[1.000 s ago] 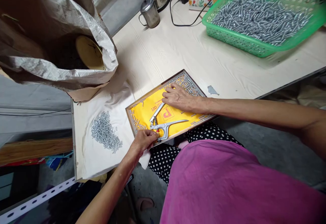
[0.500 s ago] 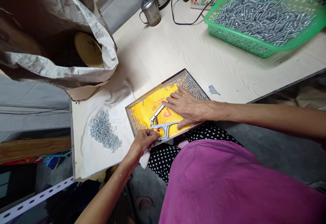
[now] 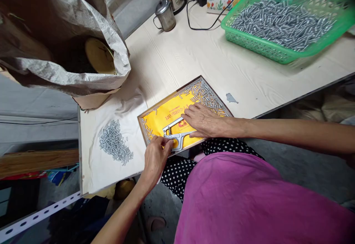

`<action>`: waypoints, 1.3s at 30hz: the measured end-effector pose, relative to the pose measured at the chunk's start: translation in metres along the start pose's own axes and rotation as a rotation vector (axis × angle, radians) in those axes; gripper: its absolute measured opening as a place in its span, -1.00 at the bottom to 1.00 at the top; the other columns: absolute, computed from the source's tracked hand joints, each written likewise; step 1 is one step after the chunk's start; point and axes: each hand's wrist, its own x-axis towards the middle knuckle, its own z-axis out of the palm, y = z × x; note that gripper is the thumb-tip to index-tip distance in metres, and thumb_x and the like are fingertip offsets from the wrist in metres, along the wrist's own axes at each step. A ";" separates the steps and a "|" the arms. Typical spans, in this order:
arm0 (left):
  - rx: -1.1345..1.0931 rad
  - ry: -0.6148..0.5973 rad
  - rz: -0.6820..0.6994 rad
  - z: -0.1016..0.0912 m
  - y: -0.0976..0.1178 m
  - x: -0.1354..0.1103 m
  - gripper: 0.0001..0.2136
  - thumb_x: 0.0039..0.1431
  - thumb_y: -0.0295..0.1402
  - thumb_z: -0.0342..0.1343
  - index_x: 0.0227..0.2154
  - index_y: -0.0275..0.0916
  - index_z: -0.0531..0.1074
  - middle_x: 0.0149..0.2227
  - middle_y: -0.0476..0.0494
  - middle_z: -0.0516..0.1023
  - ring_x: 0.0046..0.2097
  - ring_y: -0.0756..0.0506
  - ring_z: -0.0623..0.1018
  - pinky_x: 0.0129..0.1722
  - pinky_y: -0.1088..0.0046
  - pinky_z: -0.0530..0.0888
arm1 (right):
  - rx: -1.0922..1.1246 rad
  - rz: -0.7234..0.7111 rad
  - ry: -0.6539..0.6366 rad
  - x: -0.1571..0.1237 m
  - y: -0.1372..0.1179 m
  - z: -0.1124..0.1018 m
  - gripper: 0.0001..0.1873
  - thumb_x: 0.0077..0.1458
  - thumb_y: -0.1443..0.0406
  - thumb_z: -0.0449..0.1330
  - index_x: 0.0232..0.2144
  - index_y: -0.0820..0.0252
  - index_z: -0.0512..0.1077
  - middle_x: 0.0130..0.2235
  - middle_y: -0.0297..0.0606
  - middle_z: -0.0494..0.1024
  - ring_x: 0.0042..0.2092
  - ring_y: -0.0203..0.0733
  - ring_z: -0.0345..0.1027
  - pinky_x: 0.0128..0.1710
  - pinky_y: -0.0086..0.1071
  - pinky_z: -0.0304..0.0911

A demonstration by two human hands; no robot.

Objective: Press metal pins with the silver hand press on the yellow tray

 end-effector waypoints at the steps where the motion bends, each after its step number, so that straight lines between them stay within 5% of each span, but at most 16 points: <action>1: 0.079 0.100 0.130 0.002 0.004 0.000 -0.80 0.20 -0.21 0.19 -0.27 -0.24 0.55 -0.21 -0.19 0.57 -0.17 -0.18 0.55 -0.19 0.30 0.49 | 0.005 -0.001 0.000 0.000 -0.001 0.000 -0.44 0.15 0.03 0.26 -0.04 0.42 0.40 -0.07 0.03 0.44 -0.03 0.09 0.20 -0.02 -0.12 0.12; 5: 0.305 0.144 0.490 0.014 0.021 0.014 -0.49 0.17 -0.28 0.24 0.16 -0.27 0.33 0.14 -0.34 0.42 0.11 -0.31 0.40 0.09 0.08 0.43 | 0.024 0.001 0.007 0.002 -0.004 0.002 -0.48 0.16 0.05 0.26 -0.04 0.39 0.40 -0.08 0.01 0.44 -0.03 0.07 0.18 -0.05 -0.16 0.12; 11: 0.393 0.033 0.577 0.020 0.022 0.036 -0.38 0.23 -0.25 0.18 0.28 -0.31 0.15 0.05 -0.36 0.41 0.04 -0.30 0.40 0.05 0.05 0.43 | 0.035 0.056 -0.043 0.008 -0.007 -0.002 -0.39 0.08 0.01 0.32 -0.02 0.41 0.41 -0.06 0.04 0.45 -0.05 0.07 0.20 -0.07 -0.16 0.17; 14: 0.324 0.121 0.592 0.021 0.017 0.042 -0.41 0.20 -0.15 0.22 0.22 -0.28 0.24 0.13 -0.38 0.32 0.09 -0.33 0.36 0.08 0.02 0.40 | 0.048 0.036 -0.043 0.011 -0.010 -0.002 -0.46 0.19 0.00 0.23 -0.06 0.39 0.43 -0.10 0.03 0.46 -0.05 0.06 0.22 -0.06 -0.15 0.18; 19: 0.239 0.081 0.592 0.020 0.010 0.050 -0.58 0.17 -0.11 0.25 0.01 -0.22 0.44 -0.10 -0.23 0.43 -0.05 -0.25 0.41 -0.02 0.14 0.46 | 0.050 0.038 -0.027 0.006 -0.016 -0.001 -0.49 0.19 0.07 0.26 -0.02 0.40 0.41 -0.08 0.04 0.47 -0.05 0.06 0.22 -0.06 -0.16 0.17; 23: 0.215 0.084 0.573 0.017 0.005 0.049 -0.63 0.17 -0.19 0.27 -0.03 -0.26 0.46 -0.11 -0.22 0.47 -0.06 -0.23 0.43 -0.04 0.18 0.46 | 0.061 0.112 -0.049 0.002 -0.015 0.000 -0.57 0.18 0.17 0.29 -0.04 0.42 0.42 -0.08 0.04 0.47 -0.01 0.07 0.21 -0.06 -0.18 0.14; 28: 0.246 0.098 0.509 0.018 0.002 0.046 -0.65 0.17 -0.20 0.28 -0.05 -0.25 0.48 -0.15 -0.19 0.51 -0.08 -0.22 0.45 -0.06 0.20 0.45 | 0.074 0.027 -0.020 0.008 -0.011 0.002 -0.82 0.30 0.33 0.13 -0.17 0.35 0.47 -0.15 -0.04 0.49 -0.07 -0.02 0.24 -0.08 -0.20 0.10; 35: 0.202 0.110 0.492 0.020 -0.003 0.046 -0.82 0.24 -0.22 0.21 -0.28 -0.24 0.52 -0.29 -0.15 0.50 -0.17 -0.17 0.45 -0.12 0.28 0.43 | 0.065 -0.086 -0.040 0.021 -0.013 0.009 -0.80 0.32 0.45 0.02 -0.21 0.32 0.46 -0.24 -0.12 0.50 -0.16 -0.11 0.28 -0.18 -0.26 0.10; 39: 0.221 0.115 0.464 0.020 -0.003 0.048 -0.77 0.21 -0.19 0.24 -0.21 -0.26 0.53 -0.24 -0.18 0.52 -0.13 -0.19 0.46 -0.07 0.26 0.43 | 0.053 -0.064 -0.019 0.022 -0.009 0.014 -0.81 0.34 0.38 0.04 -0.16 0.32 0.45 -0.18 -0.11 0.51 -0.12 -0.08 0.29 -0.13 -0.24 0.12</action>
